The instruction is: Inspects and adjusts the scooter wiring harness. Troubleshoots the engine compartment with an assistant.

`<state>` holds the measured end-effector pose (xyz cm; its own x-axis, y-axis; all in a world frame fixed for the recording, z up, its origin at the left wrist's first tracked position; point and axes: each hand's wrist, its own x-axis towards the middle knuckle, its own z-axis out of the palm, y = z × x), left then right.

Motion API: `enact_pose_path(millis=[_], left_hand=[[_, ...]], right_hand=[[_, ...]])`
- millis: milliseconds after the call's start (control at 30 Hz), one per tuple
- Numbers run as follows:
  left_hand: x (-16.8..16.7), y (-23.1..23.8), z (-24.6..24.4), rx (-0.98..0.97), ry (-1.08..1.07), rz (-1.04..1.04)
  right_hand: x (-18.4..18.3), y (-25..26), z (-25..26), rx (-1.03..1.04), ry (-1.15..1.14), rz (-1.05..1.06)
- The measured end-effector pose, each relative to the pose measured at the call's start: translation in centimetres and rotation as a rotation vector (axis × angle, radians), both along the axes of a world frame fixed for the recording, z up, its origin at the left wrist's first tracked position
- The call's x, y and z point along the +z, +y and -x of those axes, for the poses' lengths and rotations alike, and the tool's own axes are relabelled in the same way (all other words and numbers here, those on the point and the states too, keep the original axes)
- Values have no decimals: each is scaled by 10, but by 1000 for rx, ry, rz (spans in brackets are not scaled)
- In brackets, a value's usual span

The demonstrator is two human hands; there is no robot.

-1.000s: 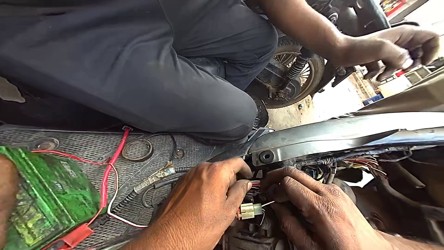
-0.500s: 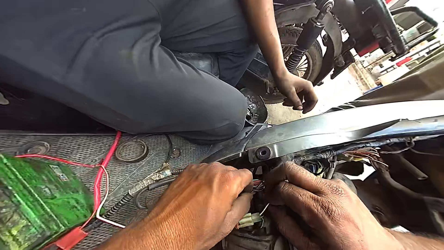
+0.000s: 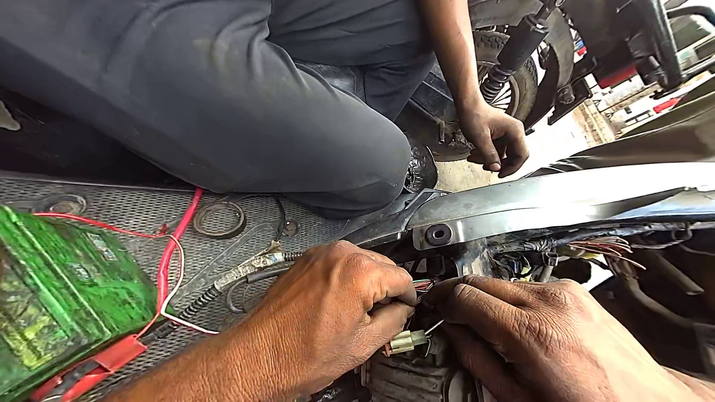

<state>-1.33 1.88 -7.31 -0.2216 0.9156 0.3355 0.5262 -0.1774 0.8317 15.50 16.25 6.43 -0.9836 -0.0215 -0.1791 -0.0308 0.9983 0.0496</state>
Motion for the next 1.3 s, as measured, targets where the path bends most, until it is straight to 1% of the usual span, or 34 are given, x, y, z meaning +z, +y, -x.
enact_pose_path(millis=[133, 233, 333, 433, 533, 633, 700, 767, 833, 933, 1033, 1133, 1300], left_hand=[[-3, -1, -1, -19, -8, 21], [-4, -2, 2, -78, -46, 60], [-4, -5, 8, -124, -5, 78], [-3, -8, 10, -124, -8, 115], [1, -7, 9, -75, -166, 209], [8, -4, 6, 52, -300, 319], [10, -2, 2, 122, -255, 302], [10, 0, -1, 159, -143, 236], [9, 3, -4, 183, 8, 160], [11, 5, -4, 182, 309, 41], [14, 5, -3, 144, 475, -30], [12, 7, -5, 134, 535, -57], [6, 10, -13, 202, 436, -177]], right_hand=[[-2, 0, 1, -11, 15, 0], [-1, 0, 3, -19, 8, 3], [-1, 0, 5, -22, 1, 6], [-1, 1, 6, -24, -10, 18], [-2, 2, 7, -25, -8, 27], [-2, 2, 6, -30, 0, 26], [-2, 2, 5, -33, 11, 30], [-2, 2, 4, -35, 23, 35], [-2, 1, 4, -40, 34, 32], [-3, 0, 4, -46, 39, 20], [-2, 0, 4, -45, 17, 12], [-1, 0, 6, -29, 1, -6], [-3, -1, 4, -26, 41, -15]])
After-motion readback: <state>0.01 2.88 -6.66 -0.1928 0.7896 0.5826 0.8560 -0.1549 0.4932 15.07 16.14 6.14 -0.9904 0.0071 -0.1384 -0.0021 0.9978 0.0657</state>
